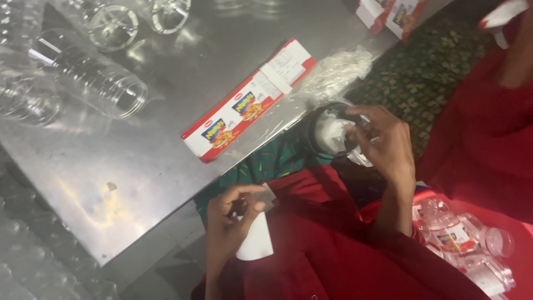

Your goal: The person manually applies labels to plastic jars by peeling adhesive labels from a strip and wrapping them around the jars on a production floor.

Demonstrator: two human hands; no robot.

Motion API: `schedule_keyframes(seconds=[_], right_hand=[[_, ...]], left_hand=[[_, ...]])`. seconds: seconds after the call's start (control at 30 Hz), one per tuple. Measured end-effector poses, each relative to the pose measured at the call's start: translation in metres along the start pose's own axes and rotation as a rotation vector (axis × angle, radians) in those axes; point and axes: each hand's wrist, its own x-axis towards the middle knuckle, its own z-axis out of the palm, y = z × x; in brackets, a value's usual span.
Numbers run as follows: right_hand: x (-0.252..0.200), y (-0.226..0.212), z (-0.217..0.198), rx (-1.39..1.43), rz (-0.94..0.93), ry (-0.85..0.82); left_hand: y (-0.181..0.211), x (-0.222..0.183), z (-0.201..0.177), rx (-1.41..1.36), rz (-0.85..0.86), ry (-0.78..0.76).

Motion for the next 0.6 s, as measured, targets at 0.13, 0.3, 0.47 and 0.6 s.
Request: schedule_keyframes(seconds=[0.13, 0.3, 0.47, 0.6], right_hand=[[-0.007, -0.040, 0.026, 0.371, -0.583, -0.401], [-0.039, -0.016, 0.102, 0.684, -0.776, -0.576], [-0.031, 0.024, 0.129, 0.766, -0.316, -0.325], [-0.026, 0.016, 0.119, 1.035, -0.116, -0.257]], left_hand=[[0.035, 0.011, 0.001, -0.173, 0.192, -0.395], [0.056, 0.029, 0.008, -0.499, 0.237, -0.555], [0.000, 0.119, -0.033, 0.576, 0.501, 0.496], [-0.056, 0.178, -0.085, 0.835, 0.203, 0.573]])
